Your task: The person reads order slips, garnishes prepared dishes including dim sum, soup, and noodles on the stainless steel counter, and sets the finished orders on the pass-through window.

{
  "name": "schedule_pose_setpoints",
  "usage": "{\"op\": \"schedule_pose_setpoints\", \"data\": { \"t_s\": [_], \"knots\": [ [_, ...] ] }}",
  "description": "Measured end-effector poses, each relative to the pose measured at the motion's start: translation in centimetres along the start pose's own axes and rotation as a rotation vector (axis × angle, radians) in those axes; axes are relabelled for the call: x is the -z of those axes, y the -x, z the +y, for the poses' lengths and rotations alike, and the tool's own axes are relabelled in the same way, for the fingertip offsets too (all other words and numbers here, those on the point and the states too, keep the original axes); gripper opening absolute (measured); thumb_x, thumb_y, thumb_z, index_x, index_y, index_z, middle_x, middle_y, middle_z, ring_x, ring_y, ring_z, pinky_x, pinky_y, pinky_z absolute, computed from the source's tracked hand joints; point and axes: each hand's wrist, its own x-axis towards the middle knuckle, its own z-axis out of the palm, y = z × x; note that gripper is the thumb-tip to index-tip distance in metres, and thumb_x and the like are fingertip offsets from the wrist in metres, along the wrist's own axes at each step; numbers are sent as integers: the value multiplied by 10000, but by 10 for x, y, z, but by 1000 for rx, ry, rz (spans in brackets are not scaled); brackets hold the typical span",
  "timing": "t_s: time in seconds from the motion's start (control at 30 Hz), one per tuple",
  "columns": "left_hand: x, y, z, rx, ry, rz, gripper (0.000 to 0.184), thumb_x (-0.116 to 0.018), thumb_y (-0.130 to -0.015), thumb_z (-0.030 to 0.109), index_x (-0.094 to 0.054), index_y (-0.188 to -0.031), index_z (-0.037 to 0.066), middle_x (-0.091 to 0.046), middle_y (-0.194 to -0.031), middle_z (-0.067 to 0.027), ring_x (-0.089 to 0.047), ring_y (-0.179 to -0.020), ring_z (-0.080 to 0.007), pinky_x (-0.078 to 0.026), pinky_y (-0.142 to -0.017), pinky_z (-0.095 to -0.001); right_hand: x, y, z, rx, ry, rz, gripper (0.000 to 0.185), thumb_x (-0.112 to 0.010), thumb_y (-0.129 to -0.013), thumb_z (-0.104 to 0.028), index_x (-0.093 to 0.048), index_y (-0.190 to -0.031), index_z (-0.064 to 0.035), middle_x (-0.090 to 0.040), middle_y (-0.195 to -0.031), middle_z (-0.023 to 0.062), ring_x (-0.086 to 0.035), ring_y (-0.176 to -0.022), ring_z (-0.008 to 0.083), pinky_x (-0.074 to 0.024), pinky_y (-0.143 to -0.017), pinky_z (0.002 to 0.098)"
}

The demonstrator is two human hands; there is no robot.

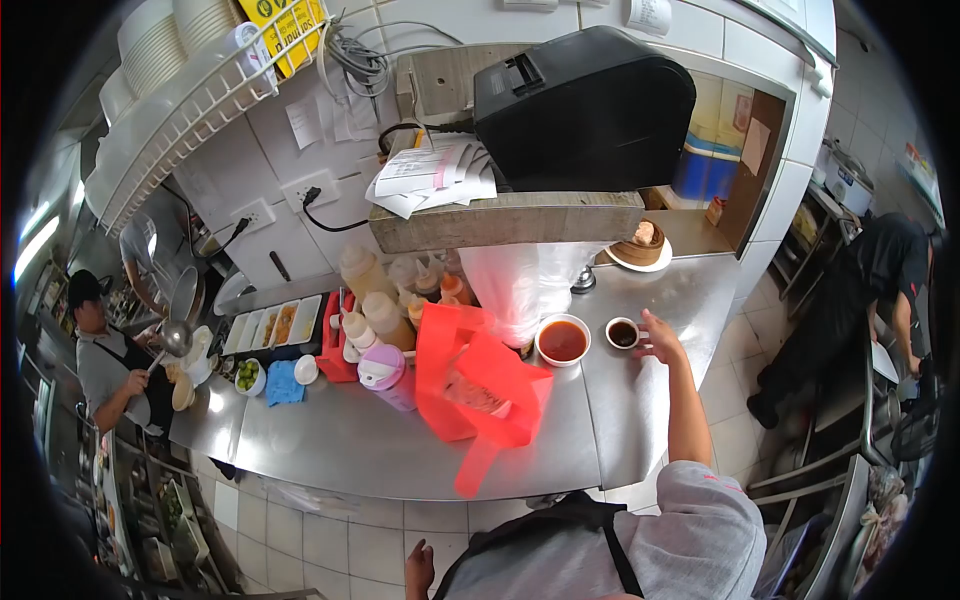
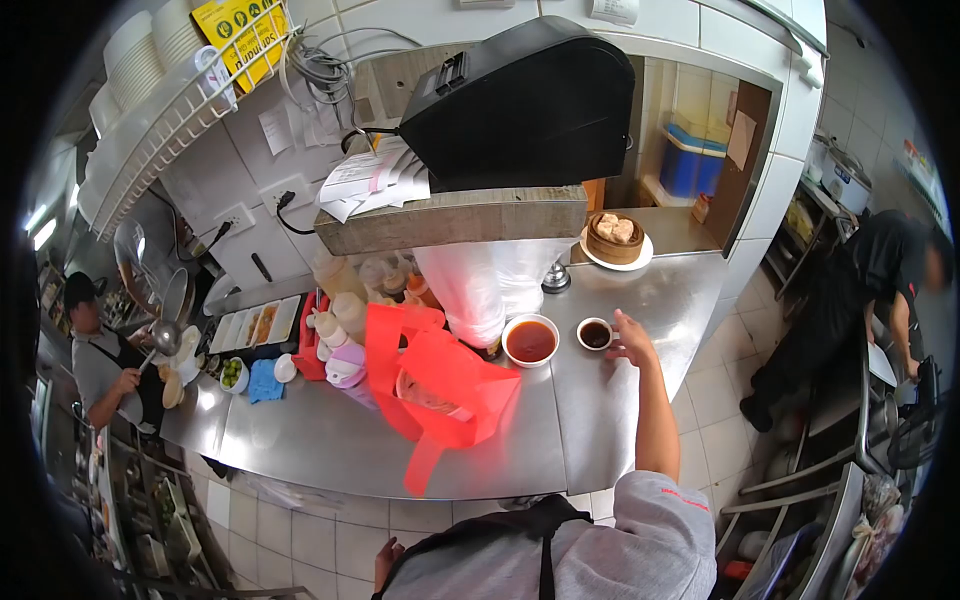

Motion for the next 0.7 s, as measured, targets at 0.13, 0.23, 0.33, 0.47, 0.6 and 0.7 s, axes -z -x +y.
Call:
{"op": "schedule_pose_setpoints", "data": {
  "t_s": [0.13,0.23,0.33,0.47,0.6,0.7],
  "knots": [
    [-2,0,-6,-30,27,13,376,-479,-845,256,-520,-1119,2,-602,-840,-230,-595,-797,-323,-453,-707,-368,-10,5,2,26,42,48,571,-375,-880,-442,-277,-1316,-87,-453,-1167,162,-536,-834,293,-507,-620,393],
    [-7,-3,-20,-67,60,44,366,-480,-851,286,-551,-1077,7,-609,-814,-206,-596,-743,-299,-459,-673,-355,-9,8,6,74,119,159,551,-418,-870,-416,-333,-1287,-65,-486,-1118,149,-550,-805,259,-509,-586,365],
    [-5,2,-37,-31,96,-3,446,-477,-863,327,-513,-1099,-49,-626,-783,-148,-594,-701,-200,-465,-642,-299,-2,8,17,204,158,357,466,-454,-863,-353,-433,-1212,-44,-534,-1016,122,-557,-798,218,-494,-540,319],
    [-4,12,-52,73,115,-68,489,-473,-856,376,-509,-1073,-61,-620,-752,-117,-574,-662,-157,-458,-605,-278,29,6,55,557,253,834,310,-473,-858,-244,-559,-1024,3,-576,-794,115,-545,-723,194,-445,-573,320],
    [-7,42,-84,217,139,-151,496,-471,-840,425,-541,-1008,-37,-603,-722,-105,-551,-615,-157,-447,-562,-284,82,44,100,630,340,1172,326,-429,-868,-238,-572,-949,44,-602,-840,187,-562,-744,292,-427,-703,373],
    [-4,99,-134,416,221,-300,507,-469,-828,462,-566,-959,-19,-590,-699,-96,-533,-580,-156,-439,-529,-288,116,118,186,851,436,1319,319,-411,-839,-200,-566,-913,68,-588,-780,206,-543,-702,325,-442,-647,417]
  ]
}}
